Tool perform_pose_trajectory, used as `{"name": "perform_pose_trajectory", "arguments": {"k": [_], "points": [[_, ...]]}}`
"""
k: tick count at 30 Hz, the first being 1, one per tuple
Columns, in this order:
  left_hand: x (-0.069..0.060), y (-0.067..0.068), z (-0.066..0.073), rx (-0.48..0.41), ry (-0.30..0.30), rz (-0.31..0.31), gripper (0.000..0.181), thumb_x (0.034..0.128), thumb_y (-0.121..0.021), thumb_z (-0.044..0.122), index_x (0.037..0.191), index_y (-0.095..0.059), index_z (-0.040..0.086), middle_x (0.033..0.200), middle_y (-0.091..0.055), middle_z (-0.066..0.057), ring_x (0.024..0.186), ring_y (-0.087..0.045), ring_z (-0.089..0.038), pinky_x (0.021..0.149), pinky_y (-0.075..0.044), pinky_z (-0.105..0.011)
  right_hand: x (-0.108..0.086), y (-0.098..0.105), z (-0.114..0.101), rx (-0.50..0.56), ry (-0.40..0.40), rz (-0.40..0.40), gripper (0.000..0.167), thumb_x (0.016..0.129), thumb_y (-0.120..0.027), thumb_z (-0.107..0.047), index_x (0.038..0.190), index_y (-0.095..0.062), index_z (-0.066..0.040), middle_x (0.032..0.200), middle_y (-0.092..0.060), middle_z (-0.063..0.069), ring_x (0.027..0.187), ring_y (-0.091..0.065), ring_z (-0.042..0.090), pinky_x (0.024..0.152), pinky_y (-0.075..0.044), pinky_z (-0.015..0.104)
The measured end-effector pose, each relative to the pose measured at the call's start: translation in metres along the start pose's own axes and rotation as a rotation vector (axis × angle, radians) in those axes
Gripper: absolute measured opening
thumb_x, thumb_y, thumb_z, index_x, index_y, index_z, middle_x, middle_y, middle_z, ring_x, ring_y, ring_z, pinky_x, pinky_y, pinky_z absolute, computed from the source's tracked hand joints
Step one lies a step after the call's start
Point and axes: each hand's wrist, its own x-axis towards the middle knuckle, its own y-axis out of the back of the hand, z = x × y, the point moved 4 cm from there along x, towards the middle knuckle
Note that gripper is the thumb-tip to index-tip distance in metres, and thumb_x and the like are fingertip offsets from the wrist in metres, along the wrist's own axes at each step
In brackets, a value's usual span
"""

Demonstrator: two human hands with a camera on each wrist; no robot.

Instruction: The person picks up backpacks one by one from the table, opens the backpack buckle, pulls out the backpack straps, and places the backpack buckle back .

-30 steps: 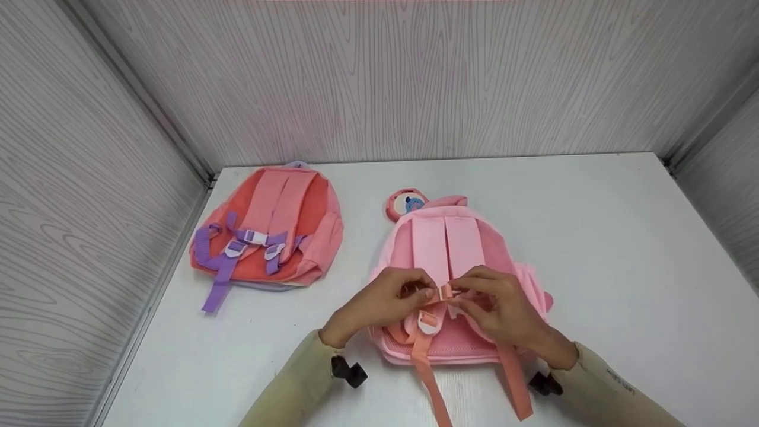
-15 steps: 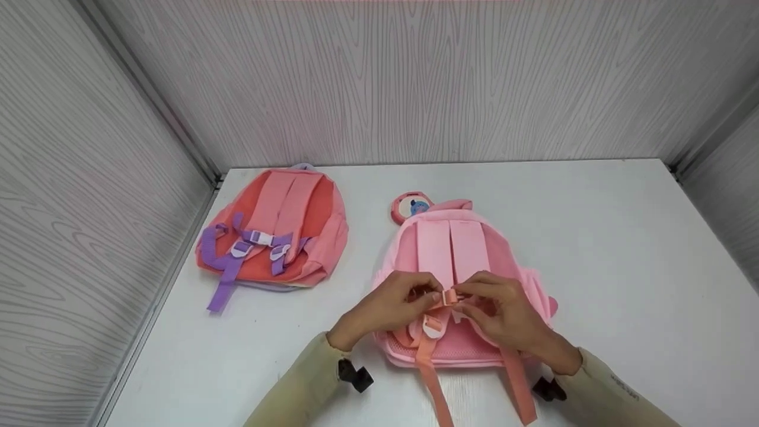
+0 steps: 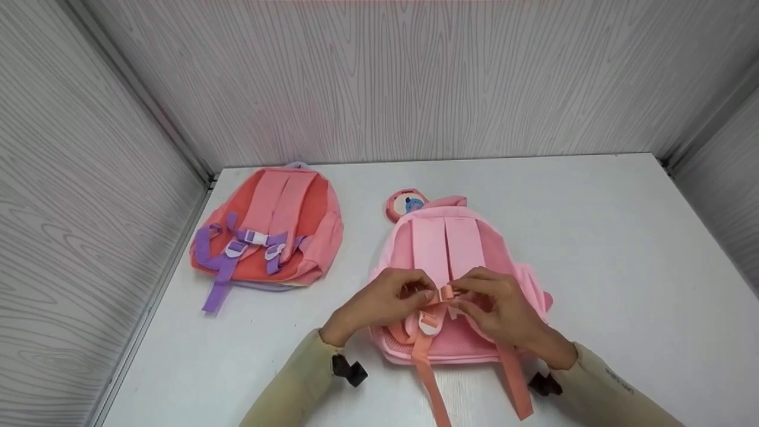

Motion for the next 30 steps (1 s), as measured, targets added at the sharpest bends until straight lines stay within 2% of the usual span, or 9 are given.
{"name": "perform_pose_trajectory", "arguments": {"k": [7,13,17,22,25,30], "points": [[0.0015,0.0006,-0.0004,-0.008,-0.020,0.014,0.012,0.1069,-0.064,0.020,0.111,-0.075,0.020,0.096,-0.067,0.008,0.088,-0.060,-0.009,0.081,-0.052,-0.024,-0.0003,0.0011,0.0005,-0.021,-0.028,-0.004,0.033,0.088,-0.085,0.000,0.118,-0.082,-0.013,0.099,-0.077,-0.002,0.070,-0.059,0.009,0.053,-0.051,0.033],[0.0036,-0.0013,0.0027,-0.023,-0.068,0.026,0.013,0.1061,-0.063,0.017,0.109,-0.076,0.016,0.096,-0.068,0.007,0.087,-0.059,-0.007,0.080,-0.051,-0.023,-0.0008,0.0023,0.0019,-0.025,-0.006,-0.001,0.033,0.088,-0.085,0.000,0.118,-0.082,-0.012,0.098,-0.076,-0.002,0.071,-0.058,0.009,0.053,-0.050,0.033],[0.0030,-0.0038,0.0041,-0.029,-0.078,0.024,0.012,0.1064,-0.064,0.017,0.110,-0.075,0.016,0.096,-0.067,0.008,0.087,-0.058,-0.006,0.080,-0.050,-0.022,-0.0027,0.0011,0.0010,-0.020,0.015,0.012,0.033,0.086,-0.086,0.003,0.116,-0.082,-0.010,0.096,-0.075,0.001,0.070,-0.059,0.009,0.053,-0.050,0.032],[0.0019,-0.0057,0.0043,-0.039,-0.093,0.028,0.012,0.1068,-0.064,0.016,0.110,-0.076,0.017,0.096,-0.068,0.009,0.087,-0.059,-0.006,0.080,-0.050,-0.023,-0.0025,-0.0032,0.0007,-0.020,-0.005,-0.005,0.031,0.087,-0.086,-0.001,0.117,-0.082,-0.012,0.097,-0.076,0.000,0.073,-0.062,0.011,0.056,-0.052,0.030],[0.0018,-0.0054,0.0036,-0.035,-0.091,0.031,0.013,0.1068,-0.064,0.016,0.111,-0.076,0.018,0.098,-0.070,0.009,0.088,-0.059,-0.007,0.081,-0.051,-0.023,-0.0014,-0.0047,0.0011,-0.019,-0.022,-0.015,0.031,0.088,-0.086,-0.003,0.118,-0.082,-0.013,0.099,-0.077,-0.001,0.075,-0.064,0.011,0.058,-0.054,0.029],[0.0016,-0.0016,0.0013,-0.011,-0.044,0.015,0.014,0.1071,-0.065,0.023,0.115,-0.076,0.021,0.102,-0.070,0.010,0.092,-0.060,-0.008,0.084,-0.052,-0.024,-0.0006,-0.0033,0.0004,-0.010,-0.004,0.000,0.032,0.087,-0.086,0.000,0.117,-0.082,-0.011,0.100,-0.077,0.001,0.077,-0.066,0.013,0.061,-0.055,0.027]]}}
